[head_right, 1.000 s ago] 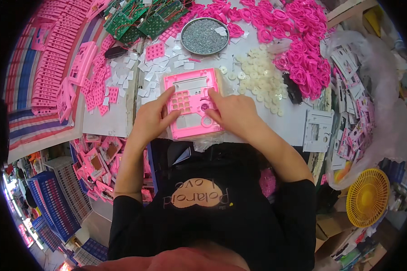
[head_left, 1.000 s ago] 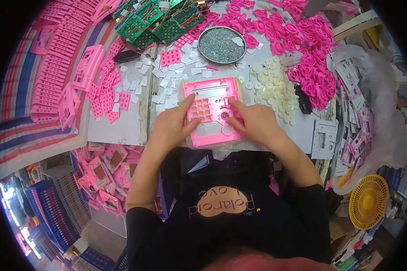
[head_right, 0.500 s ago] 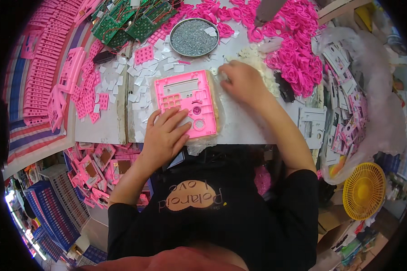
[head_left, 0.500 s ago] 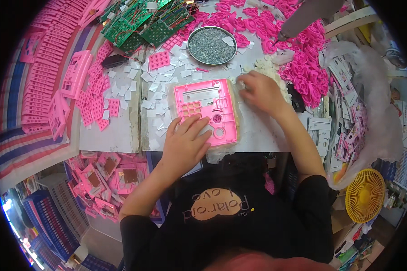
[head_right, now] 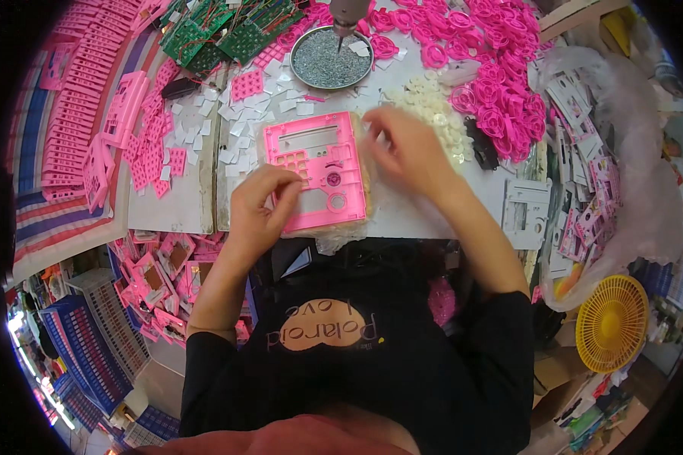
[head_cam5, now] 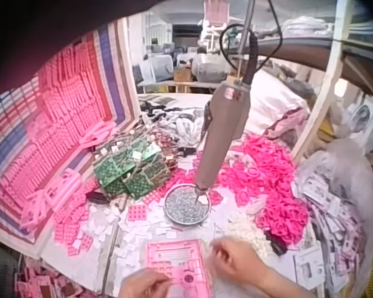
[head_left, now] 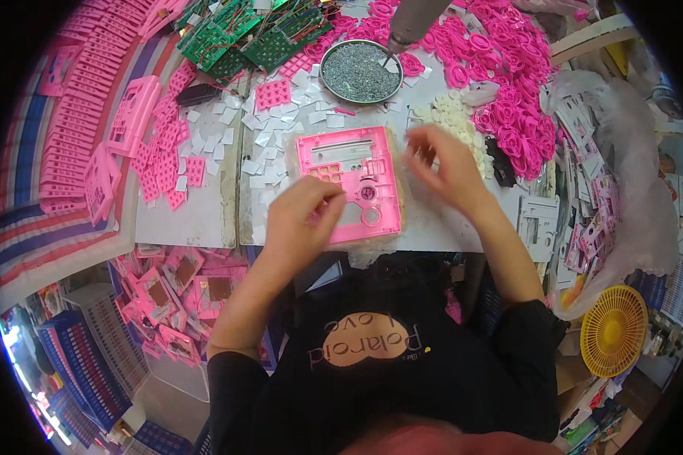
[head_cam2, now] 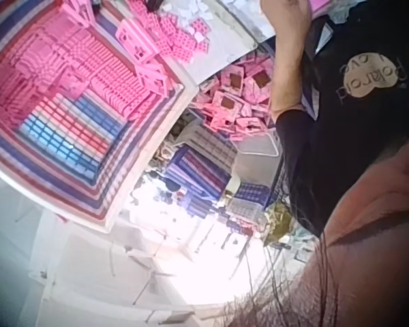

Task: Assembling the internal circuit boards and casings of toy calculators using a glue gun and electric screwdriver.

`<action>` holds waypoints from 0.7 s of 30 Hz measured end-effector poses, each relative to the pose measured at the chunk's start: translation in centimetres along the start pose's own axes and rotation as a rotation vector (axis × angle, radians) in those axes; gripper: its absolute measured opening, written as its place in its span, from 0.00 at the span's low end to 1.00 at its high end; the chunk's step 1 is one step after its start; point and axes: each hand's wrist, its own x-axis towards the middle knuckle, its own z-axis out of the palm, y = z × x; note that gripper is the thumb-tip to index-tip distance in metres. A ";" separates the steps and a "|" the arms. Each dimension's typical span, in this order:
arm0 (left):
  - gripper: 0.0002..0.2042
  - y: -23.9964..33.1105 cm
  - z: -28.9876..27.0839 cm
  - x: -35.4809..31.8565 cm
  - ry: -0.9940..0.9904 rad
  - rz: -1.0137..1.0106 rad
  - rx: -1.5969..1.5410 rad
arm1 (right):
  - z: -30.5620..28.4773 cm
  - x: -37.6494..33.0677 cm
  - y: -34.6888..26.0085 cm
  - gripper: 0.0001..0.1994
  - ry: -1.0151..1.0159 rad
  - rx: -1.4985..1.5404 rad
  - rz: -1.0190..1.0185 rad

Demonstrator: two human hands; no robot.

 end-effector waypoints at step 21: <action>0.14 -1.7 1.3 -0.9 -0.202 0.271 0.577 | 6.2 -0.3 -3.5 0.07 0.060 -0.413 -0.208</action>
